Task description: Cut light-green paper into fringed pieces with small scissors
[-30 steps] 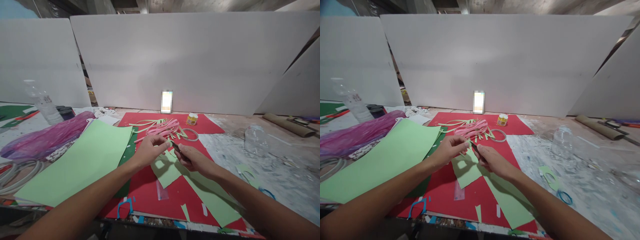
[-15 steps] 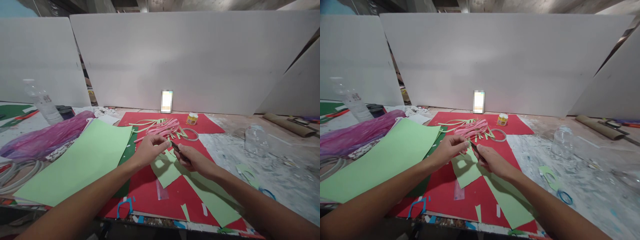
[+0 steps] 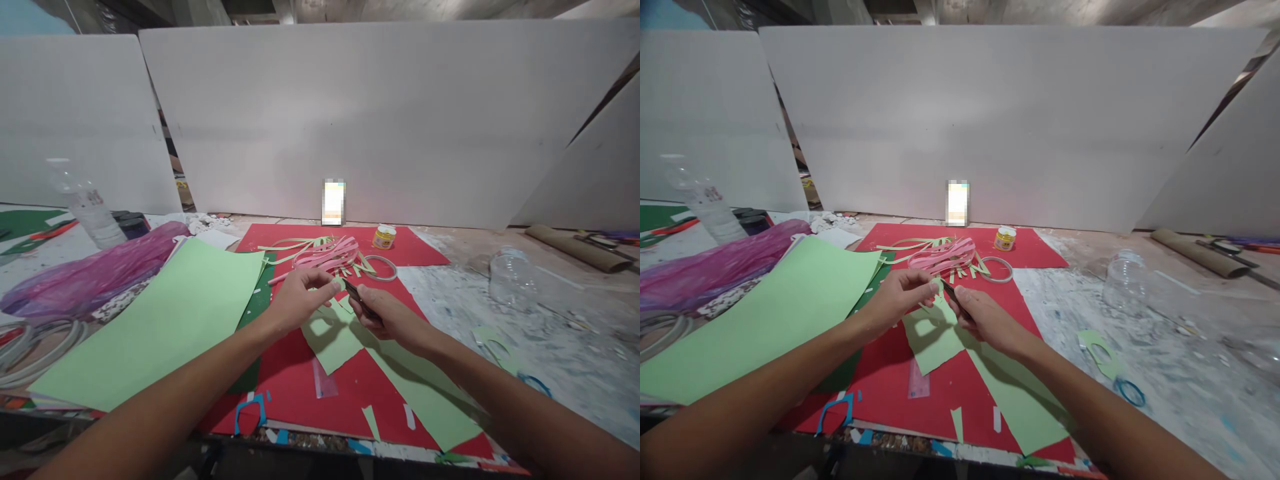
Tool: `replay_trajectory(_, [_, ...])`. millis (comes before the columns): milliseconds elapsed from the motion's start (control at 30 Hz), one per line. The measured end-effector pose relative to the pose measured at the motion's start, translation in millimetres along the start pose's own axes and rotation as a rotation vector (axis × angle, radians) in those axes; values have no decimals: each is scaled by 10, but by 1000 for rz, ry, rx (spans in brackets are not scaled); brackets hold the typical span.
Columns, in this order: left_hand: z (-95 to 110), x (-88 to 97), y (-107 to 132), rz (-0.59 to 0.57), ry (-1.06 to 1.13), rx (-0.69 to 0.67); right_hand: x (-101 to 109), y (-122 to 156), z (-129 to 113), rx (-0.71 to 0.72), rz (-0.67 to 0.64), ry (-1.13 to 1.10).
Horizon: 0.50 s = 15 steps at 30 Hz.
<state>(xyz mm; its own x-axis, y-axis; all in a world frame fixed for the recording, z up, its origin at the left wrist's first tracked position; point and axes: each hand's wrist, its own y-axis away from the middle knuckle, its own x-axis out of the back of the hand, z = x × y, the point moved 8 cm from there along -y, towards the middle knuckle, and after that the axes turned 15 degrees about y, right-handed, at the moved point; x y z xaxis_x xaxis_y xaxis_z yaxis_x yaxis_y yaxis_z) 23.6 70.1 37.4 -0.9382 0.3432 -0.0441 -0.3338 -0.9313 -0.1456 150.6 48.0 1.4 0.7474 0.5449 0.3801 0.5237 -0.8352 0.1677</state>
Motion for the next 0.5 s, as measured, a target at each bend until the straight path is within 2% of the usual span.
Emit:
replay_trajectory(133, [23,3,2,16,38,-10,-8,5,-18,5,-3,1])
replay_trajectory(500, [-44,19,-9,-8,-24,-5,-26,-2,-3,16,-10,-5])
